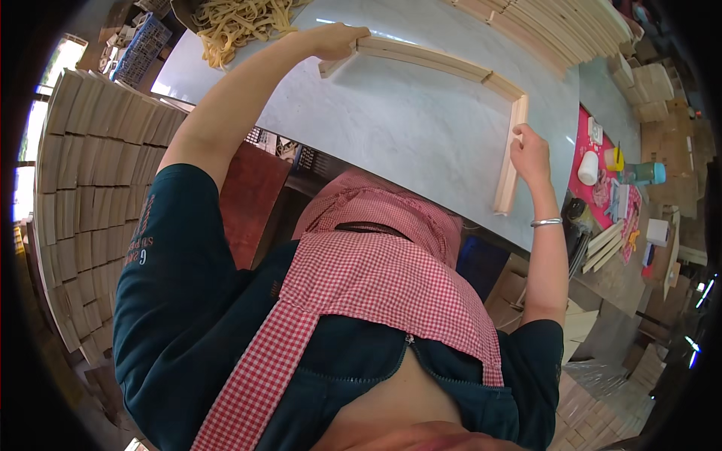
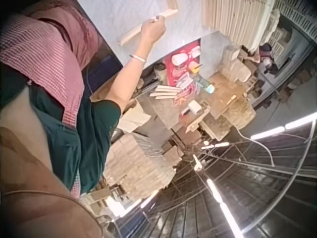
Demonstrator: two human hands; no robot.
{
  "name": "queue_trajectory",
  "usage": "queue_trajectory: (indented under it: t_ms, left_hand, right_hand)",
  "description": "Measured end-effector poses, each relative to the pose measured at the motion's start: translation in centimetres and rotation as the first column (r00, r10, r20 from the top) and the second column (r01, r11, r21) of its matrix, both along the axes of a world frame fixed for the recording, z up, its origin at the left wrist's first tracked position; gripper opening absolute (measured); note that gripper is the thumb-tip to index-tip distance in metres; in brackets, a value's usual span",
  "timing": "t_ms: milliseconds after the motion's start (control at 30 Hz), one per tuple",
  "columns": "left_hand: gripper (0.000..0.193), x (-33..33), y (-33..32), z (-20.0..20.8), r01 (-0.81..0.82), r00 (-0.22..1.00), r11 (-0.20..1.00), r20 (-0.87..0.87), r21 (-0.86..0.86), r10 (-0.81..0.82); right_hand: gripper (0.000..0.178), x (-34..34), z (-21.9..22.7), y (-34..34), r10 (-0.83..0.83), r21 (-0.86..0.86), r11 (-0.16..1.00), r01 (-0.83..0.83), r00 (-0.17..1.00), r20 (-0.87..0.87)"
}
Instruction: Apply glue and use a nail gun to assemble components of small wooden boxes.
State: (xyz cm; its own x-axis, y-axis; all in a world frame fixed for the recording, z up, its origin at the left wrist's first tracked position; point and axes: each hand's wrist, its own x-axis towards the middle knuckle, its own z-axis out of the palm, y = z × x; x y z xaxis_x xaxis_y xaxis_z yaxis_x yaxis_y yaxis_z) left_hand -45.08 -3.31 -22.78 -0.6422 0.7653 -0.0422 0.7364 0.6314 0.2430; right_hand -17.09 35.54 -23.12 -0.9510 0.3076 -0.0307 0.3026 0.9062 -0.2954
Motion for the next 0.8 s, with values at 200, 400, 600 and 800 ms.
queue_trajectory:
  t_ms: [200, 400, 600, 800]
  left_hand:
    - [0.031, 2.6, -0.2, 1.0, -0.292, 0.874, 0.956, 0.400, -0.022, 0.276]
    - [0.027, 6.0, 0.1, -1.0, -0.310, 0.760, 0.923, 0.643, 0.230, 0.095]
    - [0.028, 8.5, 0.4, -1.4, -0.340, 0.797, 0.879, 0.599, 0.333, 0.081]
    - [0.030, 9.4, 0.2, -2.4, -0.390, 0.802, 0.842, 0.587, 0.373, 0.112]
  right_hand:
    - [0.020, 1.0, -0.4, -4.1, 0.060, -0.286, 0.953, -0.100, 0.987, -0.146]
    - [0.018, 0.0, 1.9, -11.8, 0.307, -0.151, 0.938, -0.312, 0.950, -0.055]
    - [0.024, -1.6, -1.7, -12.6, 0.520, 0.200, 0.854, -0.481, 0.770, -0.369]
    - [0.027, -1.7, -2.4, -12.8, 0.466, 0.097, 0.879, -0.466, 0.801, -0.377]
